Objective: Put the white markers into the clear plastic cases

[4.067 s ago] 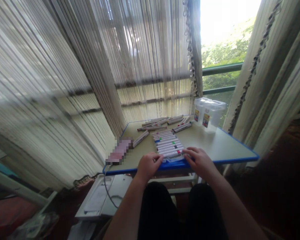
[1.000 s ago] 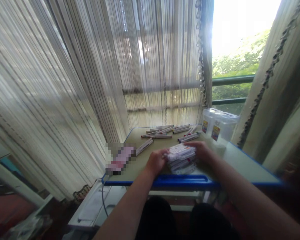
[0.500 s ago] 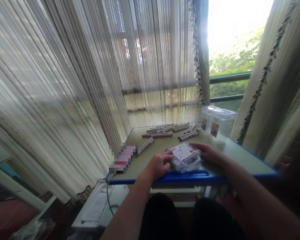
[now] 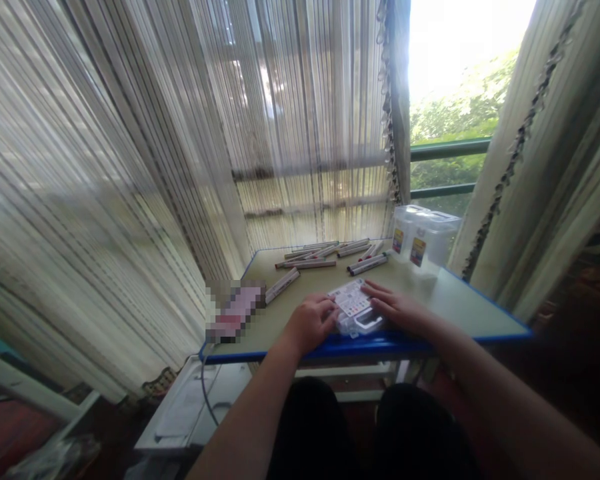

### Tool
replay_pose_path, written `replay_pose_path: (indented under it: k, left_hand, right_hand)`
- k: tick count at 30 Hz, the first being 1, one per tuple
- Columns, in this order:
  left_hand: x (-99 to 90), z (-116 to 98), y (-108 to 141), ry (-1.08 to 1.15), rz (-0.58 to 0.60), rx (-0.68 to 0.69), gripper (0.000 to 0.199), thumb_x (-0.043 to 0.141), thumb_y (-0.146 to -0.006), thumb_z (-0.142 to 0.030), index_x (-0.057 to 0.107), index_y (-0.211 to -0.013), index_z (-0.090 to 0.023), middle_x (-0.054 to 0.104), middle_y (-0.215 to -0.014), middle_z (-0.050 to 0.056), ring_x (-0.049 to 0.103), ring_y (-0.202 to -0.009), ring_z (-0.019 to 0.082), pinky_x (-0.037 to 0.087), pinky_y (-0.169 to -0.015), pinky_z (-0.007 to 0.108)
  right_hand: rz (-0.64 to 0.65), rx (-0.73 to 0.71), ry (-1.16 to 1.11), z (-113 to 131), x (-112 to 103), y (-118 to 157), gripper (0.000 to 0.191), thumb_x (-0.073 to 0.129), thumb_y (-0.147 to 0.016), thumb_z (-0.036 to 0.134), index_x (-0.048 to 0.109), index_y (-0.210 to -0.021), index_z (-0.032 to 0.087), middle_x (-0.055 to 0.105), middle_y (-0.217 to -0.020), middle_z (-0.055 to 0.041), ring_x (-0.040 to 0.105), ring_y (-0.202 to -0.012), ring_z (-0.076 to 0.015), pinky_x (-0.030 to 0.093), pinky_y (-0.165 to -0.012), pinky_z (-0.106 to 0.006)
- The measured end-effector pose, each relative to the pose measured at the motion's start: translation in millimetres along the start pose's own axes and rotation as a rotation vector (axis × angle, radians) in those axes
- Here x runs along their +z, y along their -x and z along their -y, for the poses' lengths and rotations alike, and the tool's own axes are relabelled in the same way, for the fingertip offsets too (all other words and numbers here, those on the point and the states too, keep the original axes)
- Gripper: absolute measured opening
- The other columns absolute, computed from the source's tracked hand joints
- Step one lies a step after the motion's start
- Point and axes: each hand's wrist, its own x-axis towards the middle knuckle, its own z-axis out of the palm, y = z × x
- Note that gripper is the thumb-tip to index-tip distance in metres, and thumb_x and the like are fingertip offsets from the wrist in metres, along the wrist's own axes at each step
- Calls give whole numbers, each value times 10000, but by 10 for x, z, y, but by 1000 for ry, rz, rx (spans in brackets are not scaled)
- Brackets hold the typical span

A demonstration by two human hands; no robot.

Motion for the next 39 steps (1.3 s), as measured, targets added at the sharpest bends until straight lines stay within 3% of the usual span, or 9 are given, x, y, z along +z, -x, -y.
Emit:
replay_pose_path:
  k: [5,9,13,17,21,23,28,34,39]
  left_hand:
    - [-20,-165,-135,-196,10,-58,306,538,-818,-460,682,-897,-201,647,-926,97,572,-941,248,421,-920,384]
    - [58,-214,-413,-145,17,-7,382,556,-803,-445,642,-1092,-211,593,-1215,114,471,-1199,279,297,-1058,403]
    - [256,-181,-577,-38,140,-132,432,602,-760,-399,622,-1150,-213,558,-1297,115,441,-1259,311,289,-1065,438]
    - [344,-217,-554,-189,221,-175,483,483,-842,-414,532,-1277,-209,476,-1386,107,394,-1303,303,265,-1085,447]
    - [312,-323,-531,-425,355,-152,567,294,-914,-461,384,-1390,-167,355,-1467,111,356,-1332,260,280,-1088,411]
    - [302,-364,-530,-480,398,-146,578,233,-926,-465,349,-1410,-171,326,-1484,92,348,-1338,244,291,-1087,396]
    - [297,-418,-492,-468,424,-154,564,212,-925,-385,322,-1426,-150,333,-1483,62,319,-1354,205,279,-1102,339]
    - [271,-464,-420,-441,451,-185,569,239,-912,-391,341,-1419,-154,309,-1496,57,324,-1350,217,288,-1099,340]
    - [258,-481,-384,-426,448,-203,555,269,-900,-376,375,-1402,-164,316,-1493,57,357,-1331,228,317,-1080,335]
  right_hand:
    - [17,-15,-20,-11,-7,-25,517,455,-858,500,514,-1312,260,342,-1479,-22,365,-1325,-246,270,-1111,-396]
    - [27,-35,-14,34,-9,-13,506,438,-872,486,512,-1314,250,343,-1479,-31,374,-1320,-240,270,-1109,-391]
    - [31,-57,11,48,-22,2,503,419,-886,469,490,-1331,245,330,-1485,-35,353,-1333,-232,252,-1116,-381]
    - [-2,-83,51,15,-43,25,472,416,-896,431,489,-1332,266,374,-1464,-38,395,-1308,-221,308,-1091,-377]
    - [-220,-214,144,77,-23,115,373,459,-884,396,631,-1185,257,552,-1318,-69,494,-1223,-226,379,-1044,-404]
    - [-272,-289,151,165,31,190,391,499,-864,416,620,-1193,242,554,-1313,-85,493,-1223,-229,385,-1036,-412]
    - [-184,-333,304,347,219,357,699,612,-758,509,424,-1376,240,457,-1403,-106,422,-1284,-270,265,-1088,-504]
    - [-194,-342,377,333,301,430,761,645,-712,509,414,-1379,225,451,-1407,-107,423,-1282,-267,275,-1077,-476]
    - [-216,-340,454,327,346,471,816,689,-660,357,383,-1403,213,440,-1412,-116,426,-1279,-264,261,-1081,-447]
